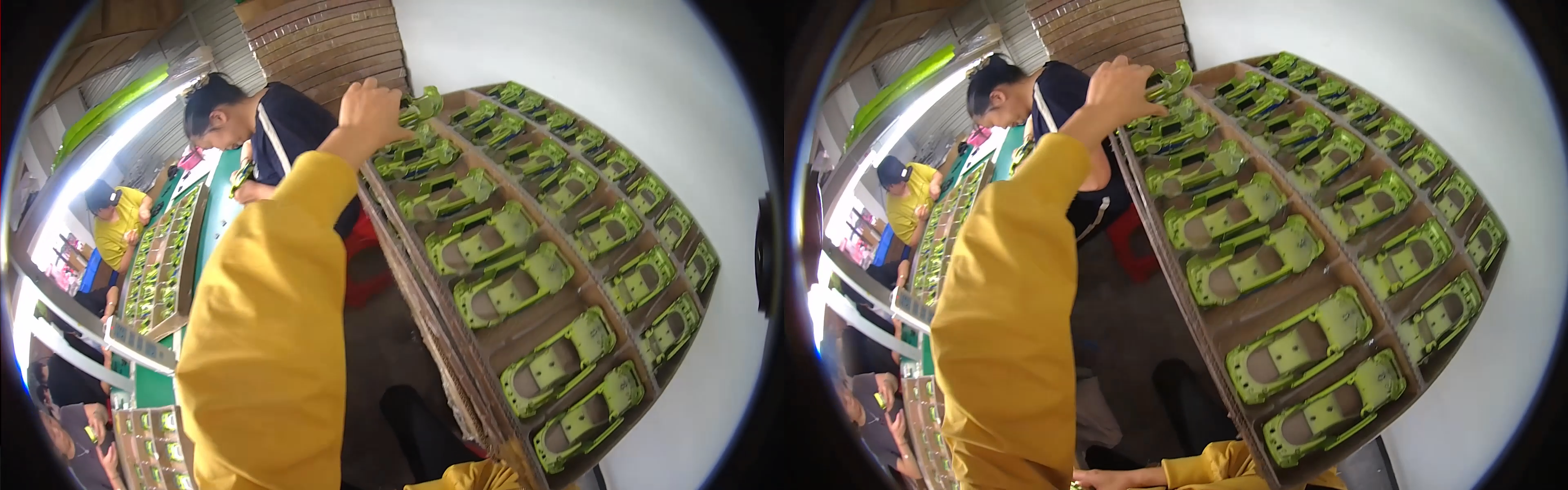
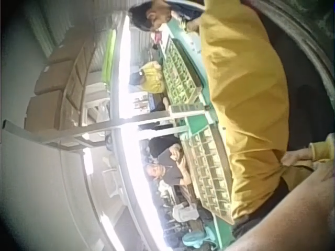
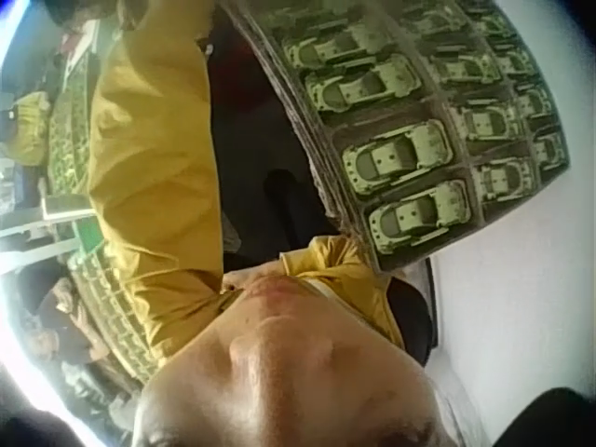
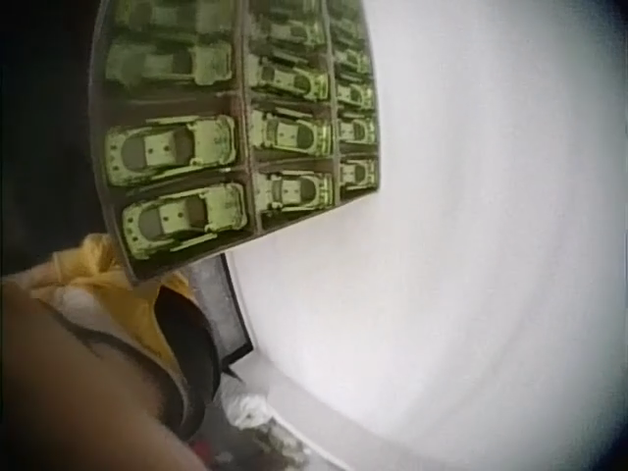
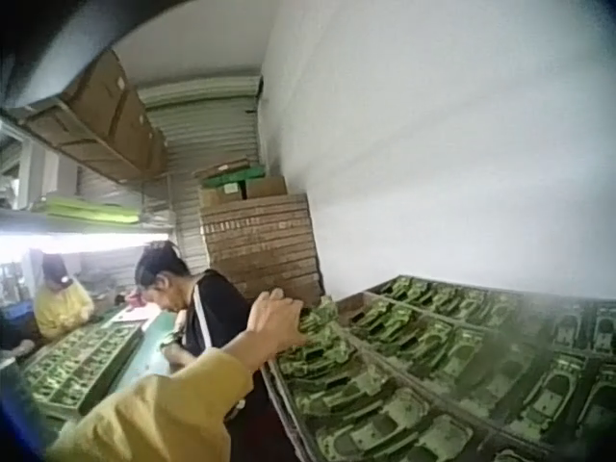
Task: The person assembles toy cars by attaching parts into car bodies by hand and placing them into a tray. The person moves the full tray onto a stack, sets a new tray on the table, and fits parts onto more car bodies.
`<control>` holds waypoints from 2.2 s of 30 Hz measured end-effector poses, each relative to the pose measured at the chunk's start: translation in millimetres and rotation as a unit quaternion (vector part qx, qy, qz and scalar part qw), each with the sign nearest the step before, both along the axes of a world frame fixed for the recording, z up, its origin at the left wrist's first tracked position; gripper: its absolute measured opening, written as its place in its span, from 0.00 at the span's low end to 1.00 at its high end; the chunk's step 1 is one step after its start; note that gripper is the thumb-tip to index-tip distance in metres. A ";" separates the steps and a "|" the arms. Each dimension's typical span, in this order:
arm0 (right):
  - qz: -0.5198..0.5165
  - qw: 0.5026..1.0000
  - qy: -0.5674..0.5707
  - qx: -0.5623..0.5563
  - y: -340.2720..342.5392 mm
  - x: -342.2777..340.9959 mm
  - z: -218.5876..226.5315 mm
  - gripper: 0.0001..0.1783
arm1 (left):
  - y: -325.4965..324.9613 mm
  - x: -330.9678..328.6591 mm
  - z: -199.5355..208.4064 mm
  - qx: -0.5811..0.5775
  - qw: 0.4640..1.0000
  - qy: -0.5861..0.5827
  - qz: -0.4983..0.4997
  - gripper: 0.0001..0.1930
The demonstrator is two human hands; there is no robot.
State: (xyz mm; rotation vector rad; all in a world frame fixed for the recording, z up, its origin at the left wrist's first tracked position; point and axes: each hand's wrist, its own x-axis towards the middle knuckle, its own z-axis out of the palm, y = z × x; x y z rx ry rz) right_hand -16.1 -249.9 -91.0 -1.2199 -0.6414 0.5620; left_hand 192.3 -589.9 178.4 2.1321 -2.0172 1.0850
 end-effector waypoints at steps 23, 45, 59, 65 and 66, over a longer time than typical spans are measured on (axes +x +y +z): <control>-0.120 0.982 0.143 0.020 -69.1 62.9 -39.8 0.27 | -130.9 28.0 -50.1 -0.026 0.895 0.439 0.073 0.43; -0.351 0.905 -0.005 0.241 -70.9 61.1 -5.5 0.32 | -122.7 -0.4 -51.3 0.081 0.881 0.460 0.074 0.38; -0.174 0.934 0.165 0.265 4.8 -3.6 30.4 0.36 | 125.8 68.6 8.4 0.223 0.900 0.359 -0.104 0.23; -0.084 0.904 0.273 0.319 56.3 -48.5 47.3 0.37 | 463.3 -53.7 21.2 0.320 0.814 0.316 0.367 0.24; -0.099 0.905 0.253 0.326 60.0 -46.0 39.5 0.37 | 503.5 -72.1 10.6 0.272 0.826 0.329 0.367 0.21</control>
